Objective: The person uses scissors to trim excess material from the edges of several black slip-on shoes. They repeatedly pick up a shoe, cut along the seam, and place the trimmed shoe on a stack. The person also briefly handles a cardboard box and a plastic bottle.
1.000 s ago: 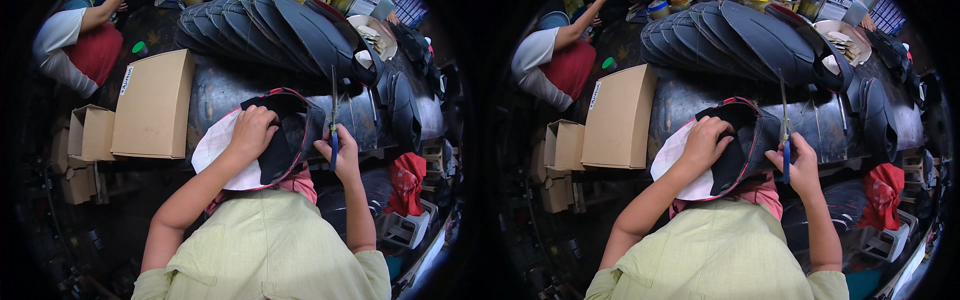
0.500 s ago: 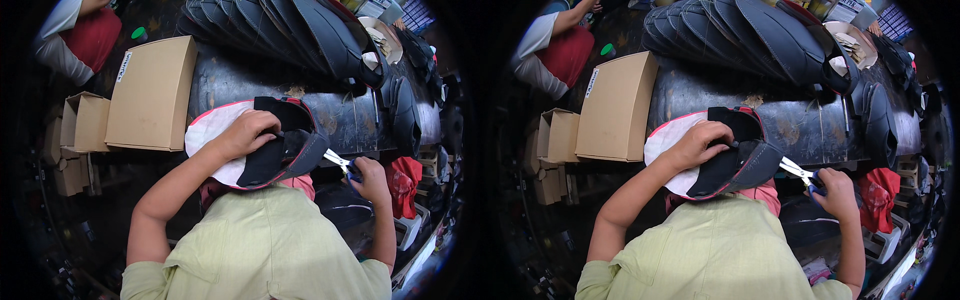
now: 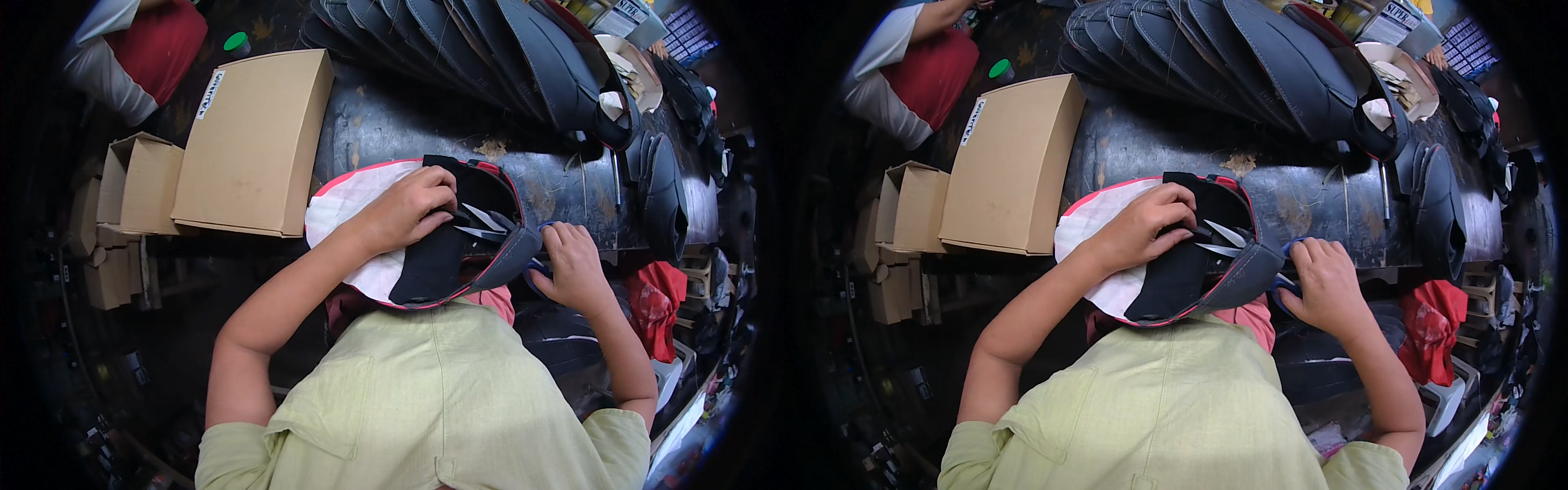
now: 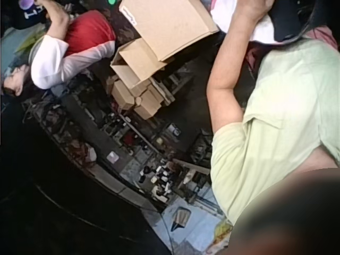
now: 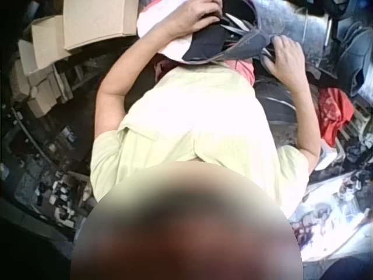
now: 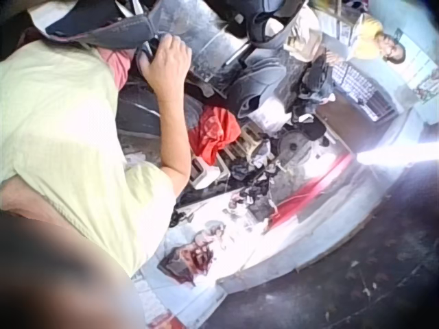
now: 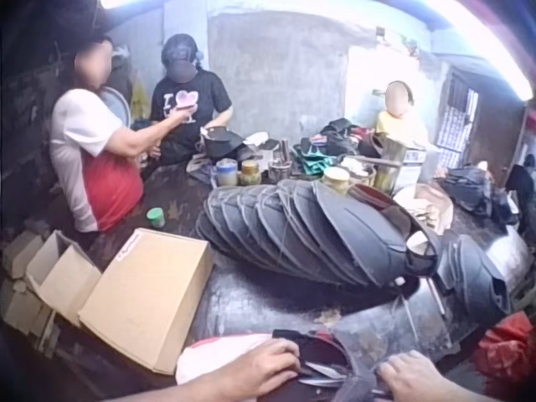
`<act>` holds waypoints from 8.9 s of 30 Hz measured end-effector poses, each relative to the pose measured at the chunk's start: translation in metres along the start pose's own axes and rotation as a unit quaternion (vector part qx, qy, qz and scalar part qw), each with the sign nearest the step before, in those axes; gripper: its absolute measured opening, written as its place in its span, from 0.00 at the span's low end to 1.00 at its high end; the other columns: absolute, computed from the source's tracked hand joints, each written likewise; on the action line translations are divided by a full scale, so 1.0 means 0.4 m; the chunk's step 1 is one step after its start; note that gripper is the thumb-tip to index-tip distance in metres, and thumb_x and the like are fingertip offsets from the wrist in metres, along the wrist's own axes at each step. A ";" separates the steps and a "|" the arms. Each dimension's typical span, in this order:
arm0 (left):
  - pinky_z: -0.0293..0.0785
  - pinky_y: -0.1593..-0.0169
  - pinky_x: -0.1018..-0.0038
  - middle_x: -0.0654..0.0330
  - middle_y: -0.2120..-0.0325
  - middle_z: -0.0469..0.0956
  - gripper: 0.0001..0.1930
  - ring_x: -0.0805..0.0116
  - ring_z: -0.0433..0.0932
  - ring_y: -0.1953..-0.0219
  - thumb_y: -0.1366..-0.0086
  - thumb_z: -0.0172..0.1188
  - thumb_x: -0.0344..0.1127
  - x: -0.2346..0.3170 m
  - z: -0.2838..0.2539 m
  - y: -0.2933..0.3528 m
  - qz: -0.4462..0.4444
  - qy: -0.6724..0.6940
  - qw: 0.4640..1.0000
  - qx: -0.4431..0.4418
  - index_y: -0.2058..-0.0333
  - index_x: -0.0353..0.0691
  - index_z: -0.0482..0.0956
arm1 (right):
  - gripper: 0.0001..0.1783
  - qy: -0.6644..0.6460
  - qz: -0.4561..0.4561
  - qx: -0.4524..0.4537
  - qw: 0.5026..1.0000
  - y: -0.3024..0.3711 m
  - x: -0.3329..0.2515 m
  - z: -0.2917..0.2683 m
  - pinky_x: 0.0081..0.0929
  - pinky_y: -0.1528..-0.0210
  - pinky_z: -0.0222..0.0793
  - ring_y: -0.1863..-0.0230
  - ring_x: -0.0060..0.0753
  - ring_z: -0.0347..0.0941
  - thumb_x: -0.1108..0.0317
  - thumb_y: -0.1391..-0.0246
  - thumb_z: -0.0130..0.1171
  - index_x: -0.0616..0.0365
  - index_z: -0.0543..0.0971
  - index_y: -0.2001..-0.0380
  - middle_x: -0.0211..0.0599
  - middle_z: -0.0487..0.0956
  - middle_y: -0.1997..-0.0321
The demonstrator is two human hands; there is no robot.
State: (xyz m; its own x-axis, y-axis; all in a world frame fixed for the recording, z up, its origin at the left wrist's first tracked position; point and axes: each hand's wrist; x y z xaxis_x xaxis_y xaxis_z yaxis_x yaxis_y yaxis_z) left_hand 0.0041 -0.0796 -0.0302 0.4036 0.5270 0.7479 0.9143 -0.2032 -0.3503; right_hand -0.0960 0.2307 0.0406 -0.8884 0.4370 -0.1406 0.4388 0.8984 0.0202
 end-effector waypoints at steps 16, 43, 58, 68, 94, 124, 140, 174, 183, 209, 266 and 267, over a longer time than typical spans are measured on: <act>0.72 0.42 0.66 0.55 0.49 0.71 0.06 0.58 0.74 0.44 0.42 0.70 0.25 -0.014 0.001 -0.008 -0.064 0.101 0.993 0.022 0.67 0.38 0.82 | 0.22 0.008 -0.073 0.016 0.997 -0.068 0.013 0.034 0.38 0.55 0.67 0.60 0.45 0.75 0.63 0.59 0.70 0.61 0.77 0.62 0.40 0.77 0.64; 0.77 0.63 0.72 0.56 0.73 0.84 0.04 0.69 0.83 0.71 0.34 0.63 0.25 0.298 -0.251 0.161 -0.235 0.203 0.946 -0.092 0.64 0.31 0.85 | 0.24 0.004 0.041 0.098 0.994 0.002 -0.014 0.072 0.40 0.61 0.69 0.64 0.46 0.78 0.69 0.65 0.73 0.58 0.77 0.60 0.40 0.78 0.67; 0.78 0.71 0.78 0.59 0.67 0.83 0.19 0.78 0.78 0.77 0.25 0.54 0.29 0.184 -0.012 0.199 -0.369 0.312 0.844 0.232 0.38 0.29 0.69 | 0.22 -0.118 0.018 0.144 0.982 0.037 -0.026 0.070 0.42 0.65 0.66 0.68 0.53 0.74 0.70 0.67 0.73 0.59 0.75 0.66 0.43 0.76 0.70; 0.75 0.51 0.65 0.54 0.54 0.76 0.24 0.56 0.77 0.51 0.45 0.71 0.25 0.126 -0.076 0.070 -0.138 -0.329 0.910 0.213 0.48 0.39 0.79 | 0.14 -0.224 0.124 -0.061 0.965 0.033 -0.086 0.073 0.49 0.60 0.74 0.63 0.59 0.80 0.64 0.50 0.68 0.64 0.79 0.66 0.52 0.82 0.67; 0.81 0.59 0.66 0.57 0.68 0.76 0.07 0.58 0.81 0.61 0.42 0.58 0.30 0.037 -0.065 -0.023 0.037 -0.301 0.944 -0.129 0.65 0.36 0.76 | 0.24 -0.600 0.150 -0.345 0.706 0.008 -0.046 0.139 0.19 0.73 0.68 0.75 0.13 0.71 0.51 0.40 0.71 0.63 0.84 0.55 0.25 0.80 0.71; 0.75 0.70 0.67 0.60 0.73 0.74 0.10 0.61 0.78 0.71 0.51 0.70 0.25 0.063 0.010 0.101 -0.017 -0.212 0.970 0.119 0.67 0.43 0.86 | 0.22 -0.854 0.145 -0.231 0.443 0.026 -0.078 0.264 0.21 0.73 0.69 0.75 0.27 0.74 0.50 0.36 0.59 0.61 0.80 0.60 0.36 0.77 0.72; 0.74 0.71 0.70 0.63 0.73 0.72 0.11 0.65 0.76 0.71 0.51 0.69 0.26 0.063 0.017 0.117 -0.038 -0.199 0.967 0.154 0.67 0.47 0.87 | 0.14 -0.824 0.187 -0.283 0.454 -0.007 -0.062 0.185 0.15 0.75 0.63 0.78 0.17 0.71 0.59 0.36 0.62 0.61 0.81 0.66 0.28 0.77 0.76; 0.77 0.65 0.58 0.53 0.59 0.75 0.08 0.50 0.82 0.67 0.35 0.64 0.27 0.013 0.004 0.074 -0.122 -0.136 0.957 0.227 0.58 0.41 0.77 | 0.12 -0.093 0.027 0.083 0.992 -0.074 -0.134 0.077 0.40 0.71 0.63 0.74 0.46 0.75 0.65 0.62 0.71 0.54 0.80 0.72 0.38 0.75 0.78; 0.75 0.62 0.60 0.54 0.59 0.72 0.09 0.53 0.78 0.65 0.36 0.66 0.26 0.011 0.006 0.070 -0.099 -0.132 0.952 0.260 0.58 0.40 0.78 | 0.08 -0.040 -0.028 0.083 0.995 -0.089 -0.078 0.063 0.40 0.74 0.64 0.76 0.45 0.77 0.70 0.59 0.68 0.55 0.78 0.75 0.39 0.76 0.79; 0.53 0.26 0.44 0.62 0.61 0.83 0.13 0.63 0.82 0.49 0.46 0.72 0.27 0.156 -0.007 0.067 -0.035 -0.175 0.984 -0.011 0.62 0.44 0.82 | 0.17 -0.538 0.336 -0.109 0.765 0.300 0.102 -0.046 0.22 0.72 0.66 0.76 0.18 0.71 0.55 0.38 0.66 0.59 0.78 0.70 0.26 0.75 0.79; 0.72 0.40 0.67 0.47 0.51 0.79 0.60 0.56 0.79 0.48 0.64 0.83 0.65 0.235 -0.193 -0.016 -0.252 0.189 0.947 -0.065 0.40 0.26 0.71 | 0.21 -0.576 0.000 -0.055 0.815 0.049 -0.116 -0.024 0.33 0.51 0.75 0.60 0.37 0.80 0.66 0.57 0.74 0.65 0.83 0.59 0.43 0.85 0.60; 0.74 0.43 0.66 0.48 0.54 0.81 0.54 0.57 0.81 0.51 0.61 0.83 0.62 0.242 -0.193 -0.020 -0.230 0.179 0.955 -0.062 0.43 0.28 0.73 | 0.22 -0.567 0.006 -0.054 0.822 0.053 -0.115 -0.023 0.34 0.50 0.75 0.60 0.39 0.80 0.66 0.58 0.74 0.66 0.83 0.58 0.45 0.84 0.59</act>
State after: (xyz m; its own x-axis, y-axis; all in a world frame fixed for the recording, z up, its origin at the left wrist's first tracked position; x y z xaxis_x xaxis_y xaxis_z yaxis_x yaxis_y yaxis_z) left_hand 0.0382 -0.0905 0.0885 -0.0759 0.2735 0.9589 0.9855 -0.1257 0.1139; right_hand -0.0469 0.2302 0.0565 -0.1593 0.1780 -0.9710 0.3776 0.9198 0.1067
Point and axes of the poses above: each hand's wrist, its own y-axis away from the middle knuckle, its own z-axis out of the palm, x = y × z
